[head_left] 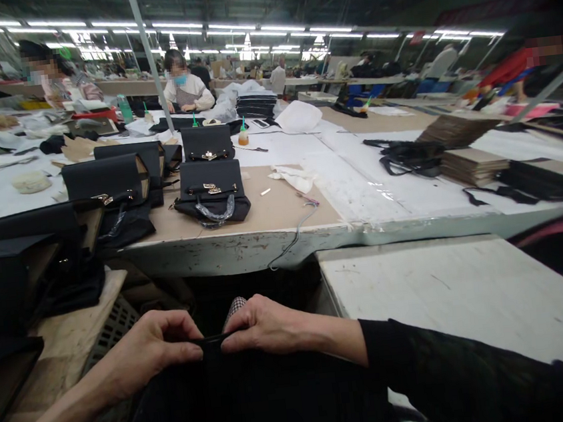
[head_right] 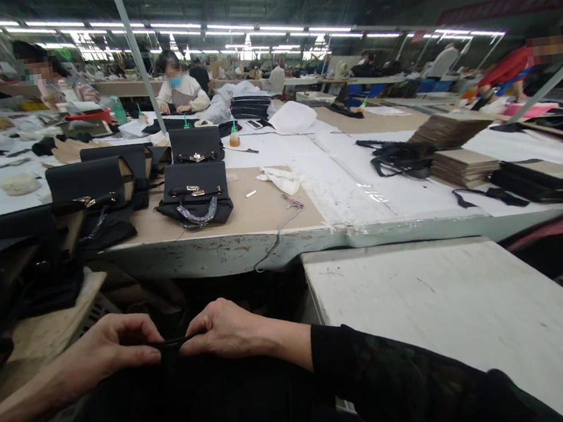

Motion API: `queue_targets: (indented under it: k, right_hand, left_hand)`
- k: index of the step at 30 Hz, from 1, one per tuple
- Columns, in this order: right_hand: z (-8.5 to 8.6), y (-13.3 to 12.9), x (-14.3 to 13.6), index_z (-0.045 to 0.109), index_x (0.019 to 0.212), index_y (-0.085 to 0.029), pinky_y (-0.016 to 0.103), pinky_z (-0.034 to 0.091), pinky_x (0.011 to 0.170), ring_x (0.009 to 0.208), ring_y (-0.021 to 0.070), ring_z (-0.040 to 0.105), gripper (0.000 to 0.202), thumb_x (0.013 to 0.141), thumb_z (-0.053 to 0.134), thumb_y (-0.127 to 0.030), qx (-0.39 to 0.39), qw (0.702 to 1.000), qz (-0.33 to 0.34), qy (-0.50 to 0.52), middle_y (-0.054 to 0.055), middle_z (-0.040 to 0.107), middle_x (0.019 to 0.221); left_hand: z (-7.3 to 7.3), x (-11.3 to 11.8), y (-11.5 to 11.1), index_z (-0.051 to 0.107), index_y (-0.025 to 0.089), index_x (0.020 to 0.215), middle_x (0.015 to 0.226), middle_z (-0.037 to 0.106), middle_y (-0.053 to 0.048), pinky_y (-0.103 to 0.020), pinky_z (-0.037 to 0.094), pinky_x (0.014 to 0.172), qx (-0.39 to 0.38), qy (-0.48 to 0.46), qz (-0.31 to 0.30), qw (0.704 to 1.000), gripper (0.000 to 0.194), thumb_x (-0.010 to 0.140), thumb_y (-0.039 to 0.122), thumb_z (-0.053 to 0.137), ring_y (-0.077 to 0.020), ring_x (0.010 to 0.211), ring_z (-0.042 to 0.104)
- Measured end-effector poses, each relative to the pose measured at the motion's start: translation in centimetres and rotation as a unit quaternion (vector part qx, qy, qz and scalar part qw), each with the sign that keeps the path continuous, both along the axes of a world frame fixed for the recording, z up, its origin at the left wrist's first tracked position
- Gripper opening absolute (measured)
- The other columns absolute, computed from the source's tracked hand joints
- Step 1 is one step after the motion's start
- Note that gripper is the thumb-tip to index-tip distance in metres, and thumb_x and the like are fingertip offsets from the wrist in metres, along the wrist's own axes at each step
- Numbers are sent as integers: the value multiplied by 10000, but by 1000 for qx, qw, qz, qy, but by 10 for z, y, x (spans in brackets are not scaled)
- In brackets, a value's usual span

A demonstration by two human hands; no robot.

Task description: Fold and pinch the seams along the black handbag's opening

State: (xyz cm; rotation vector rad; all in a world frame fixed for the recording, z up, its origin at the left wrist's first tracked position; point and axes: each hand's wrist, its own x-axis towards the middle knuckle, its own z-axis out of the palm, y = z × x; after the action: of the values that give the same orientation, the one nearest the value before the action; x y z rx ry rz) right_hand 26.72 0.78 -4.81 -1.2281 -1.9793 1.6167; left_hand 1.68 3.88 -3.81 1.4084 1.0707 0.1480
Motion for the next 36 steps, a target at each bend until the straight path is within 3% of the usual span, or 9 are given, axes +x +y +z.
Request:
queue_targets:
  k: [4,7,10,13,20,24,29,32,36]
  right_hand:
    - [-1,1,-7,755,787,-133,205,323,523,549,76,419,130,825,740,-257,-6,1000,-15,7,-65,492,557]
    - [1,1,-11,743,744,-131,207,314,519,541,74,423,145,829,727,-246,26,1000,-2,-6,-70,469,528]
    - [2,1,-12,742,730,-131,209,317,529,550,76,435,156,838,714,-240,57,998,6,-18,-68,464,528]
    - [-1,0,-9,757,779,-136,205,328,531,566,81,441,146,840,719,-263,36,999,-12,-24,-62,489,556]
    - [-1,0,-7,759,807,-132,208,332,537,568,84,439,164,861,704,-277,45,998,-5,-31,-57,486,570]
    - [3,0,-8,750,807,-142,221,312,536,563,89,455,173,874,690,-290,88,994,13,-58,-56,475,560]
    - [2,-2,-7,728,923,-179,229,367,594,683,133,573,202,824,748,-354,128,987,-1,-102,-7,665,762]
    - [0,-4,-5,667,1043,-205,244,390,628,739,163,613,299,827,755,-393,188,975,0,-121,22,705,883]
    - [1,-5,-3,613,1079,-213,266,373,647,788,178,641,202,911,667,-310,297,944,45,-136,30,710,930]
  left_hand:
    - [0,-2,0,636,169,795,709,651,39,-236,379,604,5,-13,-22,1000,241,762,348,794,-133,657,532]
    - [9,2,0,653,187,818,709,614,50,-232,358,585,97,64,-84,990,260,826,435,729,-139,670,525]
    - [19,10,-1,740,250,935,745,667,51,-240,383,617,191,134,-140,962,217,881,443,658,-161,718,592]
    - [23,16,-1,771,312,995,842,743,65,-237,417,679,220,142,-163,951,181,899,373,630,-169,799,665]
    - [21,17,-1,789,292,971,863,772,51,-251,460,717,214,153,-163,951,202,905,362,612,-187,831,699]
    - [18,14,-1,726,273,1038,960,756,49,-262,482,775,201,108,-132,965,186,869,307,658,-185,880,678]
    - [18,11,-4,651,236,930,892,712,42,-271,479,732,220,110,-102,964,96,836,252,663,-180,834,647]
    - [20,12,-6,658,236,915,909,717,37,-279,472,756,240,127,-110,956,88,828,233,654,-185,852,652]
    - [20,15,-5,670,242,929,916,720,31,-282,462,758,255,130,-118,951,101,835,228,638,-189,857,655]
